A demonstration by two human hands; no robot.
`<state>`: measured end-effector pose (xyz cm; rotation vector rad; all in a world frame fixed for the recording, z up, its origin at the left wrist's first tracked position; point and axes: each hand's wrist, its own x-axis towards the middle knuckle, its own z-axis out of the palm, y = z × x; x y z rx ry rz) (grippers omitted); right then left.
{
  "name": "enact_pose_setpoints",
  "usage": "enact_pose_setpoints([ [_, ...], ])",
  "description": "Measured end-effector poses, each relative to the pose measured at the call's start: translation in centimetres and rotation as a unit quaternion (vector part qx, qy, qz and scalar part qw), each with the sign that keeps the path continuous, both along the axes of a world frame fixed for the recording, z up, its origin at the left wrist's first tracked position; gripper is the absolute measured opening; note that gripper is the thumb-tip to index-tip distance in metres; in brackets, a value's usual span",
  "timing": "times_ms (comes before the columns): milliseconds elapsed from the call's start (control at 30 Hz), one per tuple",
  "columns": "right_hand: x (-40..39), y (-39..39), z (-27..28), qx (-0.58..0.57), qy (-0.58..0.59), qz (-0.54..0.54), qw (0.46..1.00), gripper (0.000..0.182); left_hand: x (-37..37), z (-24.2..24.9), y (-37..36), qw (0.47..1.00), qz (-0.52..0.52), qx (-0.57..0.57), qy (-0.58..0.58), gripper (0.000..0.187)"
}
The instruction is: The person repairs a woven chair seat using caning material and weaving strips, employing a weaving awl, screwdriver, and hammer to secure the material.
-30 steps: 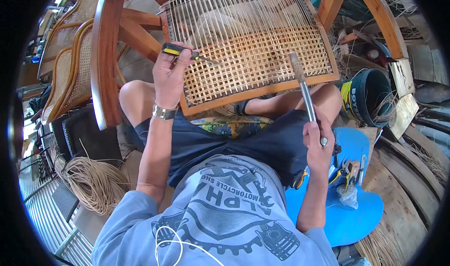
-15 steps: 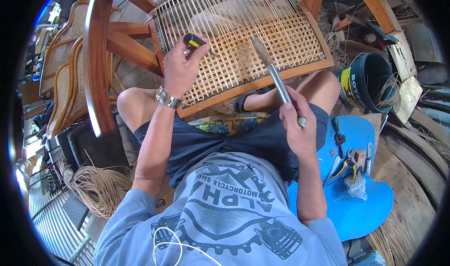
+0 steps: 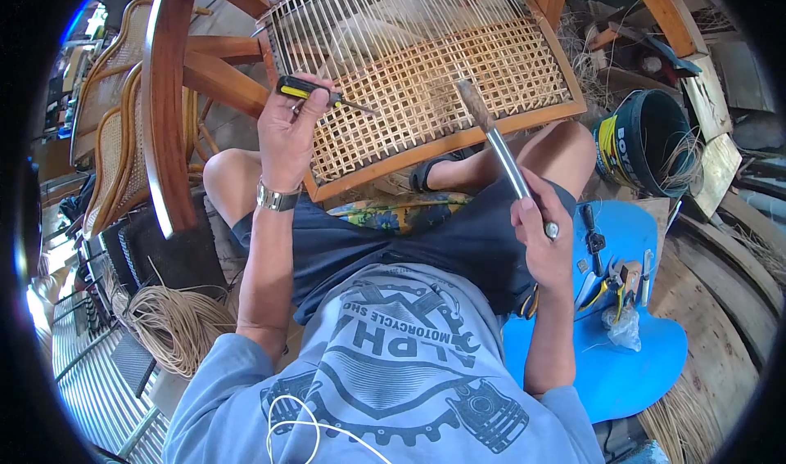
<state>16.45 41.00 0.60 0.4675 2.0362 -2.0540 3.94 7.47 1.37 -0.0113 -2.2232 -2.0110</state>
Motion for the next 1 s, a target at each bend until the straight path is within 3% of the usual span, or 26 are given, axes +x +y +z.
enact_pose_setpoints([
  [100, 1.8, 1.1, 0.5, -0.118, 0.021, -0.050, 0.992, 0.046, 1.9, 0.3, -0.6, 0.999, 0.008, -0.018, -0.030, 0.017],
  [267, 2.8, 2.0, 1.1, -0.156, 0.084, -0.083, 0.981, 0.049, 6.2, -0.1, -4.2, 0.995, 0.061, 0.033, -0.071, 0.022],
  [333, 2.0, 1.9, 0.9, -0.107, 0.056, -0.088, 0.989, 0.049, 7.8, -0.3, -5.3, 0.982, 0.111, 0.124, -0.091, 0.024],
  [400, 1.2, 2.4, 0.2, -0.103, 0.061, -0.073, 0.990, 0.048, 9.6, 0.2, -6.7, 0.977, 0.155, 0.116, -0.086, 0.028],
  [467, 0.5, 2.7, -0.2, -0.017, 0.112, -0.089, 0.990, 0.047, 12.0, 2.0, -9.2, 0.948, 0.274, -0.001, -0.163, 0.027],
  [533, -0.6, 3.3, -0.6, 0.053, 0.127, -0.092, 0.986, 0.047, 15.3, 1.5, -15.4, 0.933, 0.327, -0.079, -0.128, 0.021],
  [600, -1.5, 4.5, -2.0, 0.030, 0.162, -0.214, 0.963, 0.047, 16.2, 1.5, -20.2, 0.930, 0.331, 0.064, -0.148, 0.027],
  [700, -2.2, 5.6, -2.1, 0.035, 0.154, -0.260, 0.953, 0.046, 16.7, -1.2, -27.7, 0.931, 0.298, -0.003, -0.211, 0.038],
  [733, -2.2, 6.0, -2.4, 0.046, 0.150, -0.283, 0.946, 0.045, 15.6, -2.6, -27.3, 0.931, 0.298, 0.003, -0.210, 0.038],
  [800, -2.1, 6.8, -2.9, 0.038, 0.151, -0.294, 0.943, 0.045, 13.1, -5.5, -26.1, 0.874, 0.406, 0.040, -0.264, 0.042],
  [1000, -1.0, 7.6, -2.5, 0.040, 0.146, -0.345, 0.926, 0.043, 8.2, -6.9, -20.7, 0.888, 0.387, 0.018, -0.249, 0.040],
])
